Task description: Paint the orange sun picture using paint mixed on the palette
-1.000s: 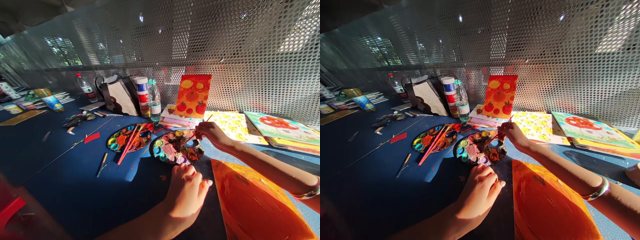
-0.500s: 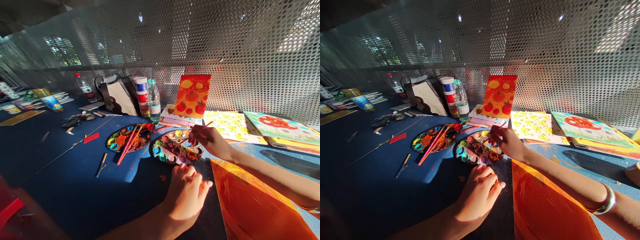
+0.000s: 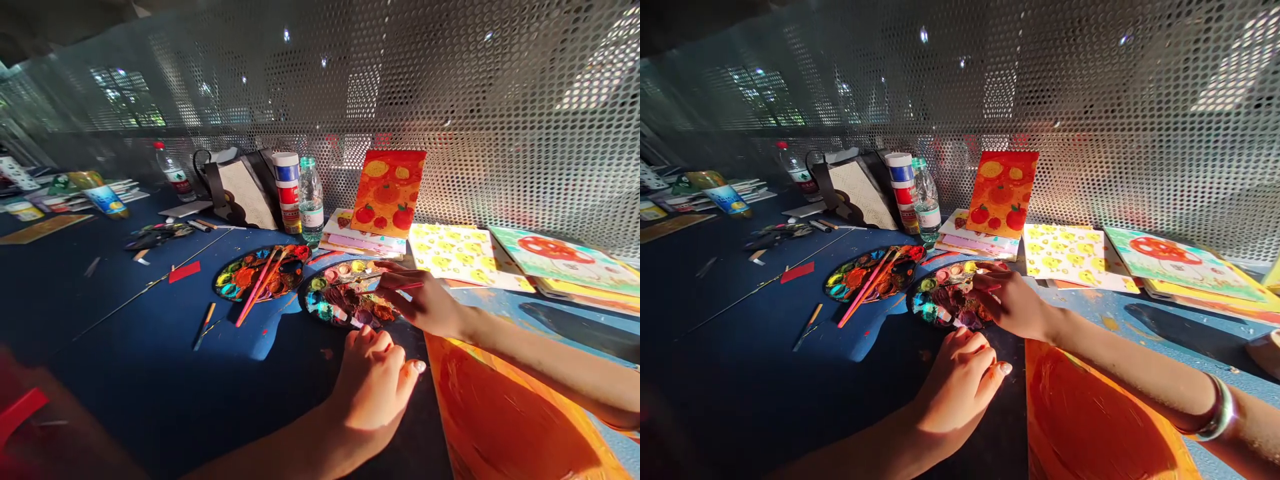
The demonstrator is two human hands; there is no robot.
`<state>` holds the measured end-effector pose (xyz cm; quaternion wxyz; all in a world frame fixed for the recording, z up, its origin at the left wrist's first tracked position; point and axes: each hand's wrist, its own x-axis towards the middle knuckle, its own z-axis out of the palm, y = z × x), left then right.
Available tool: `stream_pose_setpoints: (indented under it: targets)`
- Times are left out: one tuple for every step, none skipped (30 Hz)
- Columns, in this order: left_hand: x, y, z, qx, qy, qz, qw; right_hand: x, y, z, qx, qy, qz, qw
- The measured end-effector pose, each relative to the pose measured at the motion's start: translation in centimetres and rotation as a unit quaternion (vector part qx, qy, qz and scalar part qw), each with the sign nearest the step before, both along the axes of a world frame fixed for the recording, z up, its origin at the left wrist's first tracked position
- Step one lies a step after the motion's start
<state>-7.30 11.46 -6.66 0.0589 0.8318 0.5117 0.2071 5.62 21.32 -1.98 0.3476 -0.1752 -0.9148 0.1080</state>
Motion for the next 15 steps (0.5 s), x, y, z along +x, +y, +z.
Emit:
stream_pose_setpoints:
  targets:
    - [0.00,0.00,0.01,-0.001,-0.002,0.000,1.000,-0.02,-0.05,-0.07,0.002,0.003,0.014,1.000]
    - [0.01,0.00,0.04,-0.003,-0.004,-0.001,1.000,-0.03,-0.11,-0.15,0.003,0.006,0.029,1.000]
    - [0.02,0.00,0.07,-0.005,-0.006,-0.001,1.000,-0.03,-0.17,-0.22,0.005,0.007,0.043,0.999]
    - [0.03,-0.01,0.12,-0.007,-0.008,-0.001,1.000,-0.03,-0.23,-0.29,0.010,0.007,0.052,0.999]
    - [0.05,-0.01,0.16,-0.010,-0.009,0.000,1.000,-0.01,-0.28,-0.36,0.017,0.007,0.053,0.998]
    - [0.06,-0.02,0.20,-0.013,-0.010,0.001,1.000,0.02,-0.33,-0.42,0.022,0.007,0.050,0.998]
    - [0.07,-0.03,0.23,-0.015,-0.011,0.002,1.000,0.06,-0.38,-0.45,0.023,0.005,0.045,0.999]
    - [0.08,-0.03,0.25,-0.017,-0.012,0.001,1.000,0.11,-0.43,-0.46,0.019,0.003,0.042,0.999]
    - [0.08,-0.03,0.26,-0.018,-0.012,0.000,1.000,0.16,-0.50,-0.43,0.010,-0.001,0.044,0.999]
    - [0.08,-0.03,0.25,-0.018,-0.011,-0.001,1.000,0.21,-0.57,-0.37,-0.001,-0.010,0.045,0.999]
    - [0.07,-0.02,0.24,-0.017,-0.011,-0.003,1.000,0.25,-0.65,-0.29,-0.008,-0.018,0.044,0.999]
    - [0.07,-0.01,0.22,-0.015,-0.010,-0.004,1.000,0.29,-0.73,-0.18,-0.010,-0.024,0.038,0.999]
    - [0.06,0.01,0.21,-0.014,-0.010,-0.005,1.000,0.32,-0.81,-0.07,-0.008,-0.026,0.030,0.999]
    - [0.04,0.02,0.21,-0.012,-0.010,-0.005,1.000,0.36,-0.86,0.05,-0.005,-0.027,0.021,0.999]
    - [0.03,0.03,0.23,-0.011,-0.009,-0.004,1.000,0.38,-0.89,0.14,-0.004,-0.026,0.015,1.000]
